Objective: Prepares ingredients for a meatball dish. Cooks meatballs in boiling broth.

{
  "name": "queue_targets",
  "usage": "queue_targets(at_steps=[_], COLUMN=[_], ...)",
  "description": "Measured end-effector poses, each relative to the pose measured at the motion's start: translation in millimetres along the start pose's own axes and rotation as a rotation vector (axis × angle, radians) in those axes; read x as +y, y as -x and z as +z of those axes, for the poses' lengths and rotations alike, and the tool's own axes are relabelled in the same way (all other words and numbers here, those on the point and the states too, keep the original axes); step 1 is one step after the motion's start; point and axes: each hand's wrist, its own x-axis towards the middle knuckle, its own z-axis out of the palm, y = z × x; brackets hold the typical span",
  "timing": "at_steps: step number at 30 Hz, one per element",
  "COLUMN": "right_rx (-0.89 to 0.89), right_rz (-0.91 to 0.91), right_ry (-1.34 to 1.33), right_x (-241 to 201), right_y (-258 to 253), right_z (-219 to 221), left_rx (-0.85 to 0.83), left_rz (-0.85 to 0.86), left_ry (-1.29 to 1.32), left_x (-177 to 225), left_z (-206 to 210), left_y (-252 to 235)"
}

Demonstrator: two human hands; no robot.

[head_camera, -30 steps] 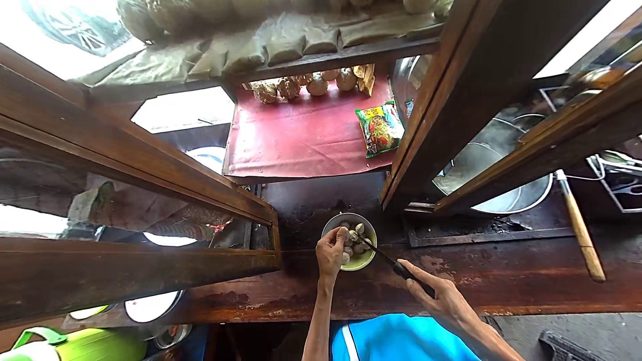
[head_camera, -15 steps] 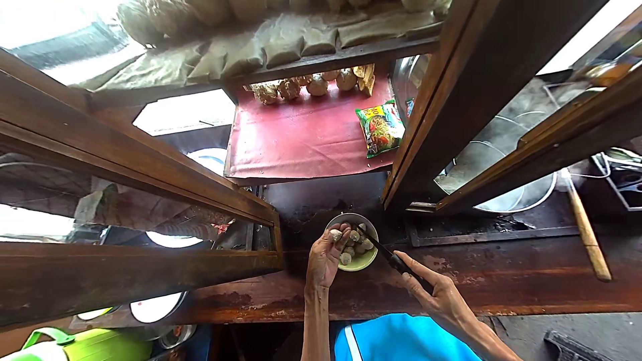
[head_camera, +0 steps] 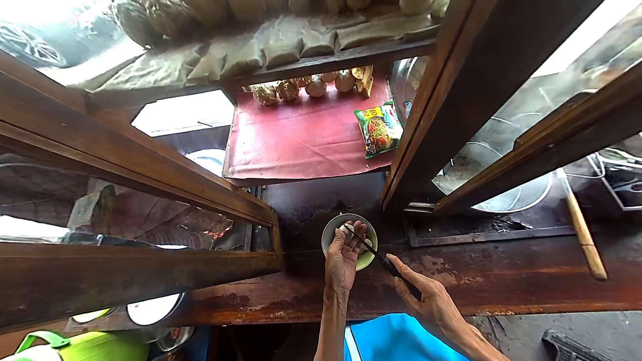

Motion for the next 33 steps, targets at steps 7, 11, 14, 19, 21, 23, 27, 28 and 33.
queue_targets(at_steps=[7, 11, 14, 19, 21, 23, 27, 28, 33], right_rx=[-0.023, -0.052, -0.043, -0.048, -0.077, -0.111, -0.035, -0.018, -0.054], right_rz=[0.023, 0.048, 0.057, 0.087, 0.121, 0.156, 0.070, 0.038, -0.048], right_ry=[-0.075, -0.085, -0.096, -0.122, -0.157, -0.199, -0.122, -0.096, -0.003], right_x=[4, 2, 4, 5, 3, 0, -6, -5, 5], right_y=[-10, -4, -2, -10, -13, -14, -11, -11, -15], right_z=[11, 7, 6, 7, 2, -6, -20, -22, -25], left_rx=[0.035, 0.052, 0.019, -0.012, -0.035, -0.009, 0.067, 0.063, -0.013], left_rz=[-0.014, 0.006, 0.003, -0.025, 0.004, 0.072, 0.179, 0.173, 0.144], left_ry=[0.089, 0.127, 0.137, 0.102, 0.068, 0.024, -0.074, -0.098, -0.187], left_x=[-15, -10, -13, -20, -19, -18, -8, -5, 2], left_z=[3, 4, 5, 5, 0, 1, 0, -2, -7], left_y=[-1, -4, -6, -7, -7, -6, -10, -11, -12])
